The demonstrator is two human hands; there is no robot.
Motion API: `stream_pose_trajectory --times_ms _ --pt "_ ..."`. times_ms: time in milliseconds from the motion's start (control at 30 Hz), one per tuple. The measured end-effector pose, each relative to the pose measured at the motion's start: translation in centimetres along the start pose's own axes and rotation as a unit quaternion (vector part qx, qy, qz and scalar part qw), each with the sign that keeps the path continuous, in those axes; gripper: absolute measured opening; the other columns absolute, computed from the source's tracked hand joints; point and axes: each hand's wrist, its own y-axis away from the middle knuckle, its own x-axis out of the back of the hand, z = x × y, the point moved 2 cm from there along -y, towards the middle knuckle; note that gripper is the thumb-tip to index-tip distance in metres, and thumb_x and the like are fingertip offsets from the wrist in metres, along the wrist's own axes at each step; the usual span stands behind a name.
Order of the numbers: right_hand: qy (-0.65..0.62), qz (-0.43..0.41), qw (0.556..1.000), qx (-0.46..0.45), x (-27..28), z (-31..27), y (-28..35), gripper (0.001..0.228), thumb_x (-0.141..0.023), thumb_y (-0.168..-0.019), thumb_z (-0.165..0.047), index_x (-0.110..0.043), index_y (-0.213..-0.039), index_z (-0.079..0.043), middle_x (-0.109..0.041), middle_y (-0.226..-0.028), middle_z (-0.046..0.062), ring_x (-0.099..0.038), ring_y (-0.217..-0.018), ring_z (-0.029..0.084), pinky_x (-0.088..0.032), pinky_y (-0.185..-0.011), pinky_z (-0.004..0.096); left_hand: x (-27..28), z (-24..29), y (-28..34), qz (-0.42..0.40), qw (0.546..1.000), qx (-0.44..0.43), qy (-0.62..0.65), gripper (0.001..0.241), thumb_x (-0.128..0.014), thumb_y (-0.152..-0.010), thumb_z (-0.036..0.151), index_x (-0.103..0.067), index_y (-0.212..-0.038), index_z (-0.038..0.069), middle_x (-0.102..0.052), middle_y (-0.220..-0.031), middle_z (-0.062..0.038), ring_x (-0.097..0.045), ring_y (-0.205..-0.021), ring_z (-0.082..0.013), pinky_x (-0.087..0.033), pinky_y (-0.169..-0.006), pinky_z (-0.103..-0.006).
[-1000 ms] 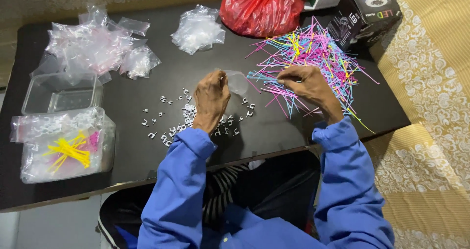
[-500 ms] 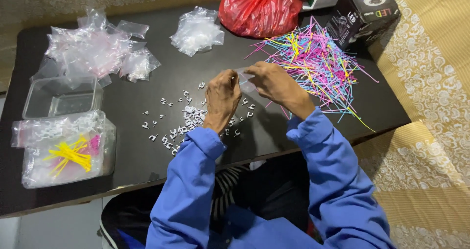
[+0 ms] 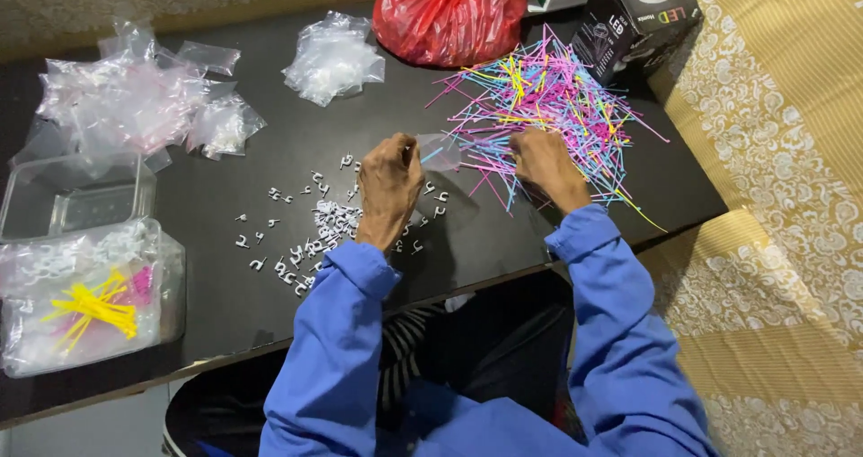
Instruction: The person sits at a table and packs small white plastic clips and colorful plastic sticks into clear plastic bags. They pick up the clips and sticks by hand, place them into the bags, and then set the filled bags aside.
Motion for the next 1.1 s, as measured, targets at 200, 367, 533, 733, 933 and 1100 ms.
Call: stream_pose_trajectory --times_ms 200,367,533,733,933,1100 --pt "-0.178 0.014 0.983 0.037 3.5 -2.4 -0.3 0.016 -0.072 -0.086 -0.016 -0.079 -0.100 -0.012 -0.076 -0.092 0.021 -0.073 -0.095 0.044 -0.057 -0.084 0.051 0.2 0.2 -0.2 0.001 1.000 -0.006 0.003 0.004 -0.066 -0.093 0.009 -0.070 -0.091 0.009 -0.065 -0.068 -0.017 -0.070 -0.066 -0.0393 -0.055 -0.058 -0.0441" --pt "-0.253 0.008 0.967 0.018 4.8 -3.7 0.0 0.020 -0.074 -0.086 -0.024 -0.080 -0.104 -0.017 -0.077 -0.098 0.017 -0.070 -0.101 0.042 -0.055 -0.086 0.053 0.6 0.0 -0.2 0.006 1.000 -0.004 0.029 0.007 -0.064 -0.094 0.007 -0.071 -0.092 0.007 -0.067 -0.070 -0.018 -0.071 -0.066 -0.0377 -0.055 -0.058 -0.0423" --pt "-0.277 0.005 0.961 0.024 3.0 -5.4 -1.0 0.017 -0.076 -0.088 -0.027 -0.080 -0.103 -0.020 -0.078 -0.099 0.011 -0.072 -0.102 0.036 -0.056 -0.087 0.048 2.0 0.6 -0.1 0.014 1.000 -0.010 0.020 0.006 -0.064 -0.094 0.006 -0.070 -0.092 0.007 -0.066 -0.070 -0.020 -0.070 -0.067 -0.0412 -0.054 -0.057 -0.0460" --pt "-0.305 0.031 0.951 0.033 4.1 -7.3 -1.1 0.015 -0.076 -0.088 -0.018 -0.079 -0.103 -0.018 -0.078 -0.091 0.011 -0.074 -0.092 0.034 -0.056 -0.081 0.044 2.8 -0.4 0.0 0.025 1.000 -0.007 0.014 0.005 -0.065 -0.093 0.009 -0.069 -0.091 0.008 -0.064 -0.068 -0.020 -0.069 -0.067 -0.0437 -0.053 -0.057 -0.0486" --pt "-0.360 0.044 0.930 0.058 4.8 -7.9 -1.4 0.022 -0.075 -0.087 -0.010 -0.079 -0.108 -0.017 -0.078 -0.090 0.008 -0.075 -0.087 0.028 -0.057 -0.080 0.039 3.2 -1.0 0.0 0.034 0.999 0.003 0.031 0.007 -0.065 -0.095 0.009 -0.071 -0.091 0.010 -0.067 -0.069 -0.013 -0.071 -0.065 -0.0311 -0.054 -0.057 -0.0362" --pt "-0.264 0.047 0.960 0.086 3.8 -9.7 -2.2 0.020 -0.069 -0.087 -0.006 -0.079 -0.104 -0.011 -0.076 -0.092 0.020 -0.072 -0.092 0.045 -0.056 -0.081 0.052 3.6 -0.7 0.1 0.035 0.999 0.009 0.012 0.004 -0.067 -0.093 0.009 -0.071 -0.091 0.009 -0.068 -0.070 -0.016 -0.071 -0.067 -0.0362 -0.055 -0.058 -0.0423"
